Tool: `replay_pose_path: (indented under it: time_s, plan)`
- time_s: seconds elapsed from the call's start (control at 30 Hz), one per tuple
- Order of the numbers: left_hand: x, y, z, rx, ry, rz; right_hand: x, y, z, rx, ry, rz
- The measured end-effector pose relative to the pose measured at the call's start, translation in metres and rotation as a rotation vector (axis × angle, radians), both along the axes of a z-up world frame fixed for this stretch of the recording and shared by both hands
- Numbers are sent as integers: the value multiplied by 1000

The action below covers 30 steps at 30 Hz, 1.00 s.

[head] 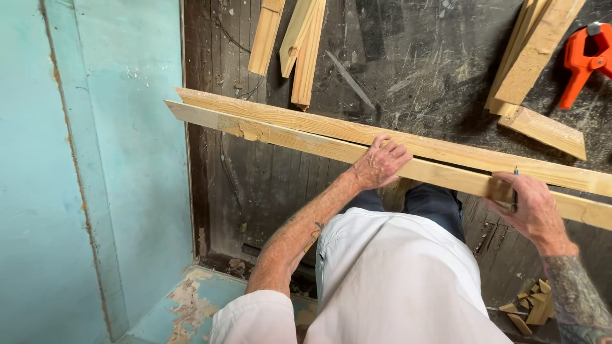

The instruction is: Measuring, marking, and clamping wooden boards in a workshop

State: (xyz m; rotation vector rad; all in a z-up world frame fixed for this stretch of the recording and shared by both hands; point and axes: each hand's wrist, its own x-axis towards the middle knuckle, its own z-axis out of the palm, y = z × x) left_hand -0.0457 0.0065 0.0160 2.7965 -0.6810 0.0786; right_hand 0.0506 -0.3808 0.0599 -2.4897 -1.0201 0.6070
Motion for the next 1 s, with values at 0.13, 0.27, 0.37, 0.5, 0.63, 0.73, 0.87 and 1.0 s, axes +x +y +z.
replay_pose_path:
  time_s: [0.13, 0.27, 0.37, 0.5, 0.63, 0.73, 0.87, 1.0]
  plan:
    - [19, 5, 14, 64, 4, 2, 14, -6, -17, -39, -8, 6]
    - [32, 9, 14, 49, -16, 4, 28, 23, 7, 24, -31, 5]
    - [39, 10, 15, 30, -17, 15, 34, 31, 13, 40, -68, 6]
    - [40, 10, 1, 7, 15, 33, 38, 37, 11, 42, -58, -9]
    - [40, 9, -4, 19, 20, 59, 38, 37, 1, 86, -119, 6]
    - [41, 7, -4, 4, 23, 72, 37, 39, 7, 112, -126, 6]
    - [43, 8, 3, -22, 40, 77, 40, 40, 6, 113, -150, 11]
    - [39, 7, -10, -29, 78, 70, 40, 37, -1, 86, -85, -22]
